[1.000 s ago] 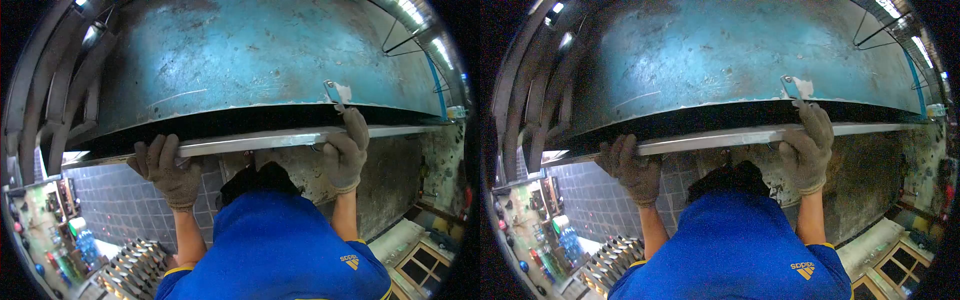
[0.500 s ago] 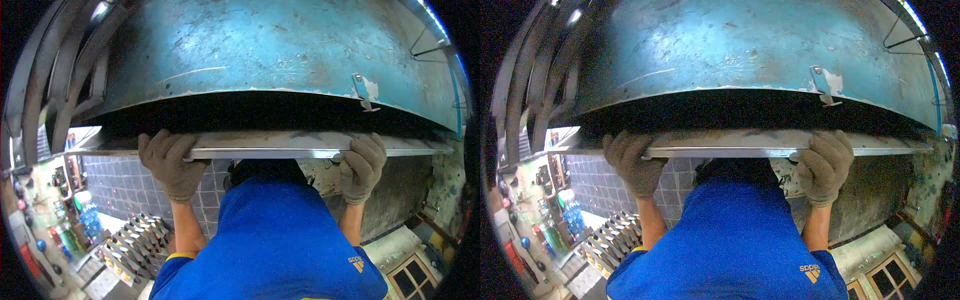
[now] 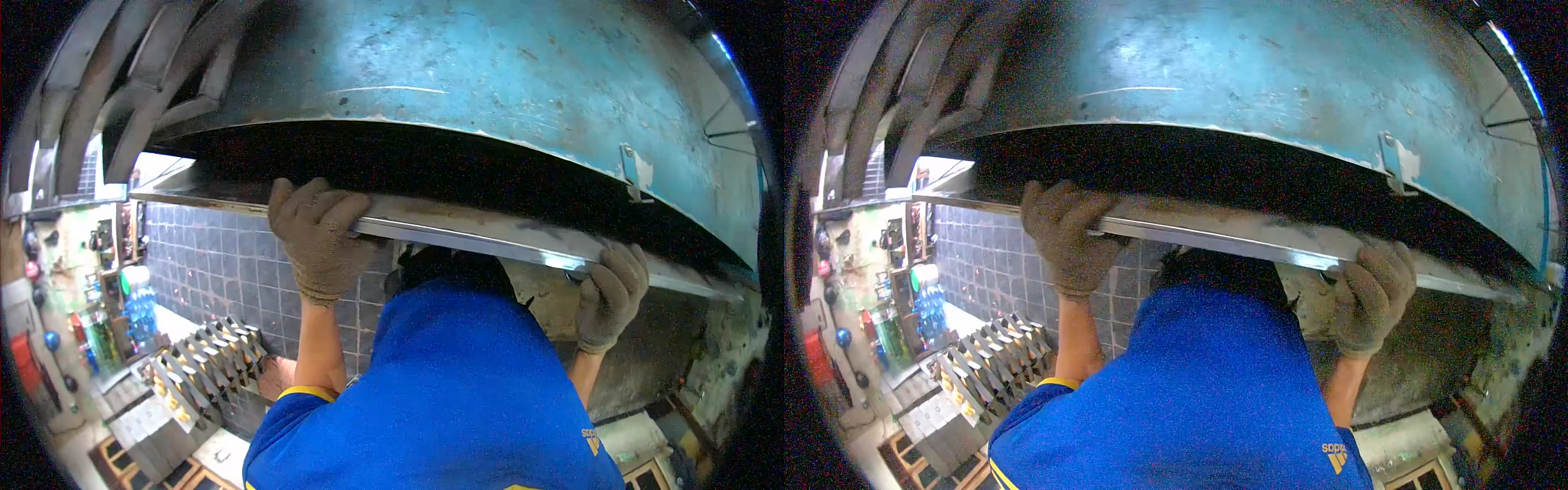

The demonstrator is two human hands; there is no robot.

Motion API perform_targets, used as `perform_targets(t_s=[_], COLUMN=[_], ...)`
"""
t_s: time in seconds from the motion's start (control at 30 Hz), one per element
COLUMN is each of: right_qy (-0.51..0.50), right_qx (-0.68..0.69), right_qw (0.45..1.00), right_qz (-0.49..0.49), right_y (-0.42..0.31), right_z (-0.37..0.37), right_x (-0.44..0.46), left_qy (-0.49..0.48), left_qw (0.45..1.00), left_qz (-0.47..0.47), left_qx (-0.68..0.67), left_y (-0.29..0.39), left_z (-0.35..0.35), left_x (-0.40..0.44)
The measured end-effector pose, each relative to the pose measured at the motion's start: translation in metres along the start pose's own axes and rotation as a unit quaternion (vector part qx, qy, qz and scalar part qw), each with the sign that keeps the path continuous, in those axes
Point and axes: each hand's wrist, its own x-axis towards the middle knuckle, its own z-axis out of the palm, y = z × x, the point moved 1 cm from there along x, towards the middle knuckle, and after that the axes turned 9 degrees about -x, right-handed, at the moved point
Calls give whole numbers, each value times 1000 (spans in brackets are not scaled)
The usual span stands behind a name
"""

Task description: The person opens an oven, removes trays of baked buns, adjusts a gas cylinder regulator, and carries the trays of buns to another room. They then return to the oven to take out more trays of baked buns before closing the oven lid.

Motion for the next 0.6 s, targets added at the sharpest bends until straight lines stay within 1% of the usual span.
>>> perform_targets(t_s=[0.07,0.1,0.17,0.2,0.23,0.3,0.37,0.4,0.43,0.47,0.6], right_qy=[-6,0,3,2,1,-3,4,12,10,15,14], right_qx=[-6,-1,-11,-1,9,-2,5,25,13,19,26], right_qw=[1000,1000,999,999,999,999,1000,1000,1000,1000,1000], right_qz=[-2,18,42,42,43,44,15,8,12,3,-2], right_y=[0,-2,-3,-3,-3,1,4,2,3,5,7], right_z=[-2,0,-2,-4,-5,-6,-6,-6,-5,-5,-11], right_x=[1,4,6,8,9,7,10,22,25,25,32], left_qy=[7,10,-8,-3,-2,17,33,15,-2,-9,9], left_qw=[1000,1000,999,999,1000,999,999,1000,999,999,1000], left_qz=[-6,-5,-21,-32,-29,-11,-8,-17,-25,-13,0], left_qx=[2,-14,31,8,-7,32,9,17,24,43,25], left_y=[0,0,-1,-1,-1,1,3,5,4,-1,-1], left_z=[2,4,6,5,6,9,10,9,9,9,8], left_x=[-4,-6,-14,-17,-18,-17,-16,-13,-13,-15,-12])
